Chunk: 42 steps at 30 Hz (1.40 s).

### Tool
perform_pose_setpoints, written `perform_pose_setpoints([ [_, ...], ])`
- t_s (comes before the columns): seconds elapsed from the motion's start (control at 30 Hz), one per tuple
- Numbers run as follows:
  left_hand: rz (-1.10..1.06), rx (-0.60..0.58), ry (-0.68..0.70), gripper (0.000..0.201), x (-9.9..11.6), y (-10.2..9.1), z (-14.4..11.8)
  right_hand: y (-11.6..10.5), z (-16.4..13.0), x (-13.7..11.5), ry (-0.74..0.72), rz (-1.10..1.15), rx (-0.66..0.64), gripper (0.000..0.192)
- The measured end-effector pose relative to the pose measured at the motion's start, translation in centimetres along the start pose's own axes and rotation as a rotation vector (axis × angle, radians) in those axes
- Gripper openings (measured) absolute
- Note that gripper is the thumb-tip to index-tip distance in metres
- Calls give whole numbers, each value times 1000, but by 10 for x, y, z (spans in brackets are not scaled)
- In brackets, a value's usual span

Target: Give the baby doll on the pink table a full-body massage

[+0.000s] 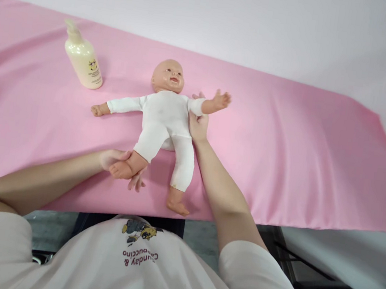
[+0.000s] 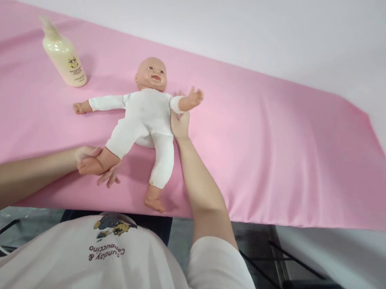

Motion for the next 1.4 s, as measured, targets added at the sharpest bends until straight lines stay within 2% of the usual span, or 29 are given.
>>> perform_pose_setpoints([
  [0.07,-39,-119,2,72,1,1,4,10,0,-11,-54,-101,-138,61],
  [0.1,-62,-128,19,72,3,-3,5,15,0,-15,-85,-144,-199,60],
  [0.2,-127,-56,59,69,7,-15,7,21,0,-19,-147,-231,-311,53],
  [0.37,-173,70,59,66,7,-22,4,25,3,-17,-160,-269,-369,45],
  [0.43,-176,70,71,65,8,-22,4,26,3,-17,-146,-254,-373,44],
  [0.53,-159,-2,96,64,11,-15,5,23,2,-14,-108,-199,-317,48],
  [0.67,-48,-128,70,68,11,-2,5,11,1,0,-33,-33,-157,61],
  [0.77,4,-257,-69,66,3,13,5,4,2,19,28,94,-73,66],
  [0.9,-64,-449,-289,58,-9,35,0,-9,2,43,105,196,72,61],
  [1.0,-109,-529,-422,50,-17,43,-5,-13,1,60,170,289,136,57],
  [1.07,-106,-535,-456,46,-19,44,-6,-14,0,69,225,354,167,55],
  [1.2,-76,-521,-429,44,-16,43,-6,-15,-1,75,277,428,220,50],
  [1.3,-61,-454,-346,49,-10,39,-4,-14,-1,70,264,423,215,51],
  [1.4,-90,-303,-172,52,-1,26,1,-12,-1,57,218,360,168,57],
])
Point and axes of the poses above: each hand's wrist, its own z-axis towards the middle knuckle, its own y-axis out of the palm, x = y × z, the point moved 8 cm from there along z, towards the middle knuckle, and after that the axes turned 10 degrees about -x, right-handed, at the moved point
